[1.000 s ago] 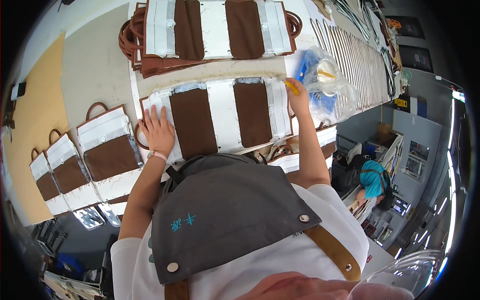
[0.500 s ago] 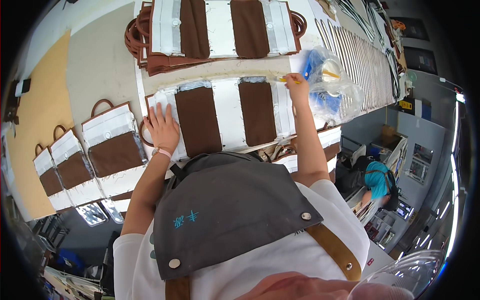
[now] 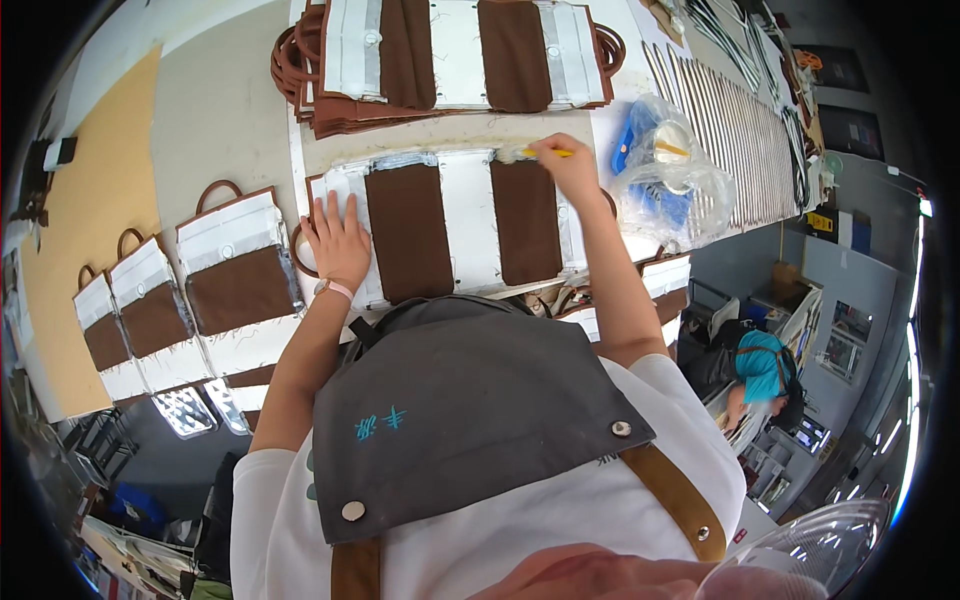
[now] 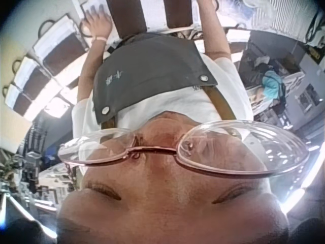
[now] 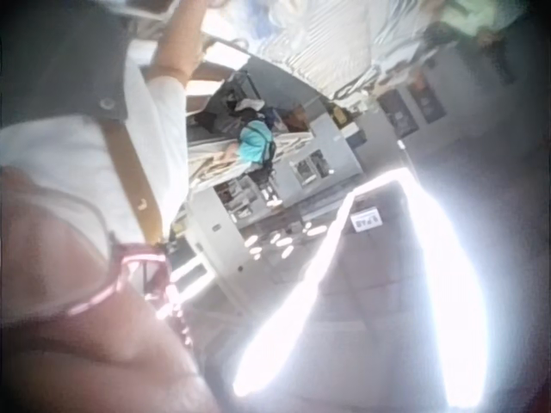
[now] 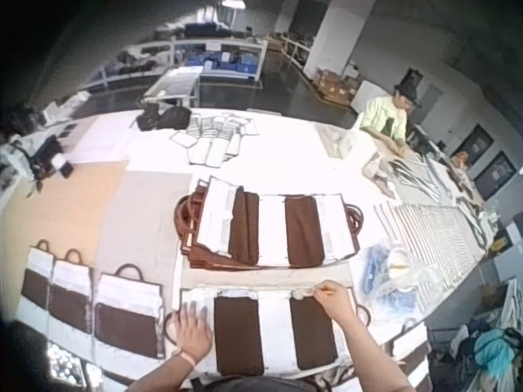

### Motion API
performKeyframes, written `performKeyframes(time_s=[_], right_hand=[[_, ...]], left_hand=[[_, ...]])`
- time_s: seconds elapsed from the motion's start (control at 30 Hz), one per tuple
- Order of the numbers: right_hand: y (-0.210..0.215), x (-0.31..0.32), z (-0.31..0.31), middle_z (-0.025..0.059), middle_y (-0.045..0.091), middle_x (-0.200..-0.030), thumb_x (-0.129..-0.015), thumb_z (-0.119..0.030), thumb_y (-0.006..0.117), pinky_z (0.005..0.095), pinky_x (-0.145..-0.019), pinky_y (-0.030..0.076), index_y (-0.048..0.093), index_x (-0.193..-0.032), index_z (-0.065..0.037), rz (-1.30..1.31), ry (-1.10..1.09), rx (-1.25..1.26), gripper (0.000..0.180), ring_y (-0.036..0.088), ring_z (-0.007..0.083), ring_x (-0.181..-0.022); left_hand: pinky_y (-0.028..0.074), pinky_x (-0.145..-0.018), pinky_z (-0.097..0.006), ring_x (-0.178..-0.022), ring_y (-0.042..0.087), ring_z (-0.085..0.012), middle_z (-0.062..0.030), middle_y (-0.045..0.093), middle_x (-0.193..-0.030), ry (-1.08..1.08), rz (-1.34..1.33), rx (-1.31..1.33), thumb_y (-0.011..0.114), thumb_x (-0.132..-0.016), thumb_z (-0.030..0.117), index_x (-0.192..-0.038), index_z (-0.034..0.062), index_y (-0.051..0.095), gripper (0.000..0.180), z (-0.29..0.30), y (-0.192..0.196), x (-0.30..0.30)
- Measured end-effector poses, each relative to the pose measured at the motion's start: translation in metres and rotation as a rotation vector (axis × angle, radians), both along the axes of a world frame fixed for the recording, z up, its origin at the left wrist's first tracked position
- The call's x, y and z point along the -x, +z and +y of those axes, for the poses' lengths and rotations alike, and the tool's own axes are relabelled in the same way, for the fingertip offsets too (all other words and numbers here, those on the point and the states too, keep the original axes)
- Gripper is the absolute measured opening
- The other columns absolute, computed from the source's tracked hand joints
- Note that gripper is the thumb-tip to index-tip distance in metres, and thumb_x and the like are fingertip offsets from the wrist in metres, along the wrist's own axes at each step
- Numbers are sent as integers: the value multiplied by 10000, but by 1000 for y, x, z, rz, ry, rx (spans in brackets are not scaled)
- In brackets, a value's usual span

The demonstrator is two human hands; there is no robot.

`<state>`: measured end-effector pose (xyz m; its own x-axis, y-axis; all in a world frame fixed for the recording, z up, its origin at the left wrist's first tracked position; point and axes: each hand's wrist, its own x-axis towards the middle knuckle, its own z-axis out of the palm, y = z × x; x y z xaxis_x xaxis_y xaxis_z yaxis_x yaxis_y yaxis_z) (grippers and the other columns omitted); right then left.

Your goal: The person applies glue to the edges of brown fabric panels on white bag bodies using a brush. They then attach a small metal clasp to the glued area and press it into place. The person repeats this process for multiple bags on the table.

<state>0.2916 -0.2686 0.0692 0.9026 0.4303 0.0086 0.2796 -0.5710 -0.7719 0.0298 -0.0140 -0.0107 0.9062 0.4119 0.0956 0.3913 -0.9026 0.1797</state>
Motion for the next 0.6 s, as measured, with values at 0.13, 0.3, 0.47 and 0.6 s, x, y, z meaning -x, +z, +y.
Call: performKeyframes(time_s=[0.13,0.3,0.47,0.6], right_hand=[[-13,-2,-13,82,614,-691,-773,-119,652,271,-651,460,625,-767,13,103,-64,-63,135,562,139,-653],[11,12,0,116,646,-782,-775,-98,646,299,-717,471,638,-787,3,48,-40,-5,101,605,194,-745],[-21,15,-13,141,598,-840,-748,-77,673,343,-762,466,633,-783,5,-166,80,1,97,580,281,-807],[-3,16,-1,141,579,-857,-742,-64,662,353,-761,458,624,-777,3,-194,47,26,85,566,294,-817]], left_hand=[[144,-1067,-580,-1321,263,-356,-137,359,-1392,-3,-17,-6,517,-836,215,-1312,144,446,487,1,0,0],[184,-1056,-559,-1290,317,-327,-119,412,-1346,19,-138,88,545,-827,190,-1255,130,486,436,8,1,5],[277,-977,-486,-1194,421,-295,-82,502,-1260,78,-142,55,566,-804,137,-1183,134,548,379,20,20,19],[325,-870,-416,-1062,491,-238,-22,559,-1190,171,-64,-82,576,-794,132,-1153,153,578,359,35,26,45]])
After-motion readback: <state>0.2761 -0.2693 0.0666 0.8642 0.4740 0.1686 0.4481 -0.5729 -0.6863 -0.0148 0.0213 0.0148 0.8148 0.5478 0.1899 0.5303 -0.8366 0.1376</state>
